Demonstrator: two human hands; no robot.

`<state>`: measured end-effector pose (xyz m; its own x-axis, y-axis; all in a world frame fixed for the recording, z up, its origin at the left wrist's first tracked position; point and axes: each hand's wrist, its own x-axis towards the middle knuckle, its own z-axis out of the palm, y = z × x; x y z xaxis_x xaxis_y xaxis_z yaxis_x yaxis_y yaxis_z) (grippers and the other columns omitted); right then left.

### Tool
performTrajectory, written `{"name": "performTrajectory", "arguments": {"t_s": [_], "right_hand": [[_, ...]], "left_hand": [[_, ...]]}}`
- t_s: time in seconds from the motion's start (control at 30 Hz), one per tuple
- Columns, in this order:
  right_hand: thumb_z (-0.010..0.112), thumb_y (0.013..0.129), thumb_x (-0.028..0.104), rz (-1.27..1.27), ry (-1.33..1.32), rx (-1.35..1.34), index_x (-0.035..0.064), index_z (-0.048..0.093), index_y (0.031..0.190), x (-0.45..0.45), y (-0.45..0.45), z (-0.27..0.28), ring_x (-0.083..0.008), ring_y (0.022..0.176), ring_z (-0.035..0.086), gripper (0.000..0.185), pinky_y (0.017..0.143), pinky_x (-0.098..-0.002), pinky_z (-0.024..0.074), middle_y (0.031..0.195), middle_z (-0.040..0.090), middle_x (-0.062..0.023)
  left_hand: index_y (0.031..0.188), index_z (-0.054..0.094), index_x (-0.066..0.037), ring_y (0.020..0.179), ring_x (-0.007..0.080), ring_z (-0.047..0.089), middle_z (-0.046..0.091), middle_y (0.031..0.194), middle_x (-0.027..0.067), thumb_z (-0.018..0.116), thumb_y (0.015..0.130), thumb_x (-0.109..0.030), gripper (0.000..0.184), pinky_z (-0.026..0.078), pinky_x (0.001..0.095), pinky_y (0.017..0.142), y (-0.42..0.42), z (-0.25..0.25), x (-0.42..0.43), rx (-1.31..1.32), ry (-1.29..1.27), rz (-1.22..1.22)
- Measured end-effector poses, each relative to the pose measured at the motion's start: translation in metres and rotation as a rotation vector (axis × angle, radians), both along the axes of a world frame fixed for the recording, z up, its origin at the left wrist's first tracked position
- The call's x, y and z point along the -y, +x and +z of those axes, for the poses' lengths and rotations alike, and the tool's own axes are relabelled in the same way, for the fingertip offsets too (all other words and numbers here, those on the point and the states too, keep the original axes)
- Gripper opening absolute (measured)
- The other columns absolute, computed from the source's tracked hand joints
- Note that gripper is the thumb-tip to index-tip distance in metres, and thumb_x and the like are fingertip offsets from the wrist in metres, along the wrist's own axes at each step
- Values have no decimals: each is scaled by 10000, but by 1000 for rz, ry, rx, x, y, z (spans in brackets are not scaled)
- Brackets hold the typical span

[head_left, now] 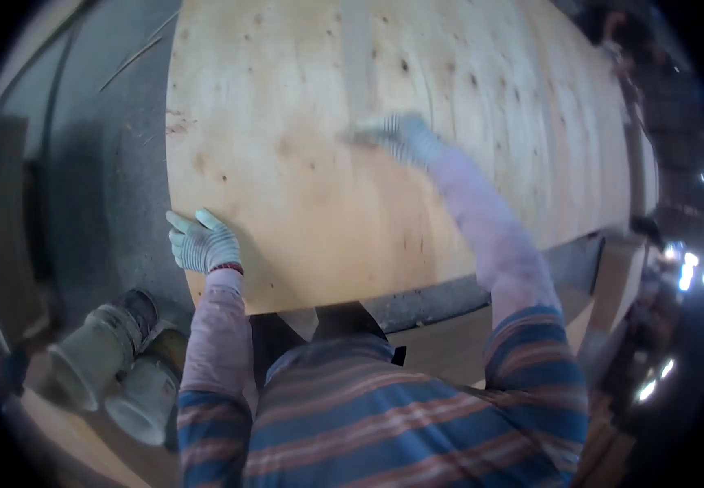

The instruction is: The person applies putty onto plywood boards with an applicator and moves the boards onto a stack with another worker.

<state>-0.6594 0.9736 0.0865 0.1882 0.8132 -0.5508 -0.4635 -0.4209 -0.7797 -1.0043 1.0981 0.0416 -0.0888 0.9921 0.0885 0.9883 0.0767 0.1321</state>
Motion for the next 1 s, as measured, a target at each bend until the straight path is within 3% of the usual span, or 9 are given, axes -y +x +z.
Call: {"name": "performTrajectory", "arguments": {"t_s": [0.17,0.37,0.4,0.53,0.63,0.8,0.83,0.87,1.0], "right_hand": [[631,884,42,-378,126,16,-66,646,1105,190,-191,-8,-253,1054,653,246,928,-374,518,1110,689,-138],[657,861,-3,-497,5,1243,-39,648,1111,197,-318,-17,-238,974,679,254,860,-316,541,1109,688,-128],[650,886,61,-860,-14,372,-23,655,1100,190,-322,-14,-240,974,671,229,870,-331,531,1072,694,-125],[619,895,134,-964,204,-162,-22,661,1082,157,-284,36,-169,974,647,247,816,-283,518,1035,677,-115],[623,886,152,-476,-217,1028,-30,663,1063,147,-225,-21,-169,954,656,257,786,-284,525,998,686,-101],[569,911,162,-23,-437,342,28,683,1049,90,-197,37,-200,913,686,224,787,-328,546,962,709,-92],[580,881,149,245,63,1078,89,700,1054,122,-199,-29,-239,942,685,218,808,-349,540,1023,712,-98],[584,850,126,214,94,1202,123,708,1051,137,-219,-28,-273,1002,666,237,867,-384,522,1080,699,-94],[683,798,185,-174,-271,818,140,743,987,178,-302,-2,-253,938,677,203,885,-356,502,986,715,-115]], "left_hand": [[1372,399,21,1019,341,601,575,1168,215,586,912,-346,618,474,447,905,-90,-29,-25,572,-231,-374],[1360,456,-32,1047,196,562,564,1208,97,513,965,-463,587,485,364,899,-166,-97,-22,1260,-896,-192],[1353,466,-39,1046,192,559,565,1208,89,498,967,-481,588,484,360,897,-166,-93,-27,1240,-883,-231],[1380,455,-50,1150,190,496,540,1279,76,460,989,-491,589,406,323,991,-167,-102,-21,1236,-831,-252],[1415,408,-38,1231,206,449,497,1347,91,436,1006,-467,594,355,329,1057,-169,-106,-18,1244,-829,-224],[1453,331,-15,1300,237,403,424,1428,123,389,1021,-440,609,326,383,1101,-160,-63,-7,1446,-954,-136],[1461,315,-11,1314,244,394,409,1445,130,379,1024,-435,612,320,394,1109,-154,-47,-4,1529,-1008,-125],[1468,300,-6,1328,250,385,394,1461,136,370,1027,-430,616,314,405,1118,-146,-33,-2,1584,-1069,-142],[1476,281,1,1348,275,366,365,1482,161,383,1024,-393,608,300,418,1132,-95,-35,0,1374,-1171,-422]]}}
